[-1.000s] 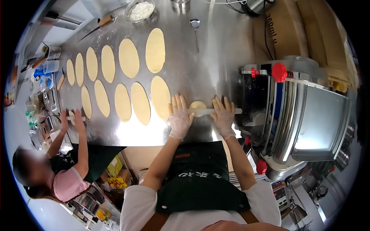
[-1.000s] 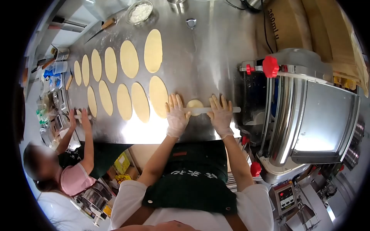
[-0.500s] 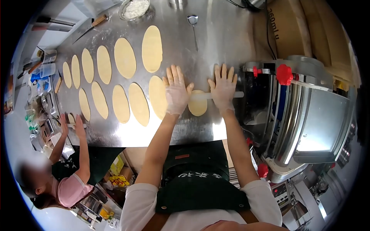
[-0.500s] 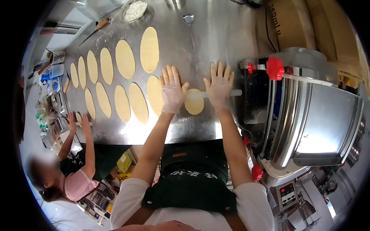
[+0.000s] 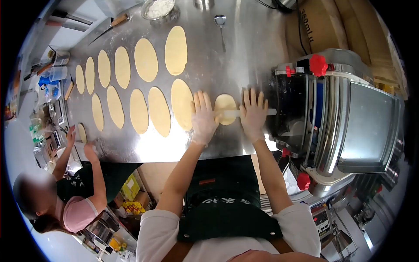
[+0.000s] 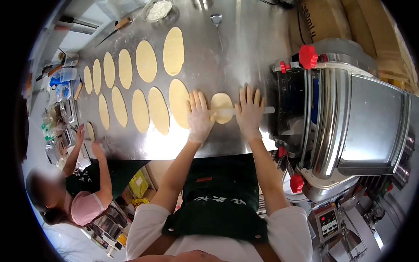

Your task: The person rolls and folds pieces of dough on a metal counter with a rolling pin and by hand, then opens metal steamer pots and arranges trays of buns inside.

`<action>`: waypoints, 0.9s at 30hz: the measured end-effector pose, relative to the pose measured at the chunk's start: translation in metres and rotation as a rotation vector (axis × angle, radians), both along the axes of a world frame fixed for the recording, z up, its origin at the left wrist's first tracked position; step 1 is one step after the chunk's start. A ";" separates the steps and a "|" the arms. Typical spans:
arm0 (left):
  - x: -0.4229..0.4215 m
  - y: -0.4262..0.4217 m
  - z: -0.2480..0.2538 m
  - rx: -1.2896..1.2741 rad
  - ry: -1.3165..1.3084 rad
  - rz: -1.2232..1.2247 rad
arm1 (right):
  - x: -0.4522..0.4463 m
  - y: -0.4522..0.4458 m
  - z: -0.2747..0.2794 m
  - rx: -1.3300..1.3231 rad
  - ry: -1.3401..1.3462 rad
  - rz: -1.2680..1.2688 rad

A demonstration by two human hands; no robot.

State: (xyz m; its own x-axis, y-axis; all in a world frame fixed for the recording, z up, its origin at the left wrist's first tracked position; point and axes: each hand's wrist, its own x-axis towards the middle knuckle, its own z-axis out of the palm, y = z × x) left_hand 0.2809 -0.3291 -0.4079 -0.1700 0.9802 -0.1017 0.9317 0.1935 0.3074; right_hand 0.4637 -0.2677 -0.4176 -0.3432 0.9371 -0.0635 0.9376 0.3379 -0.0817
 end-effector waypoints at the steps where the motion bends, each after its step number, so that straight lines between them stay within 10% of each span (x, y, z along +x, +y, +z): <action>1: 0.005 -0.015 0.001 -0.020 -0.048 -0.001 | 0.007 -0.017 0.000 -0.024 0.002 0.002; 14: 0.018 -0.113 -0.011 0.058 -0.167 -0.126 | 0.042 -0.101 -0.006 0.092 0.055 0.074; 21: -0.003 0.008 -0.003 0.314 -0.358 -0.040 | 0.054 -0.110 0.000 0.084 0.313 0.210; 27: 0.007 0.042 -0.017 -0.005 -0.158 -0.234 | 0.068 -0.139 0.007 -0.028 0.308 0.284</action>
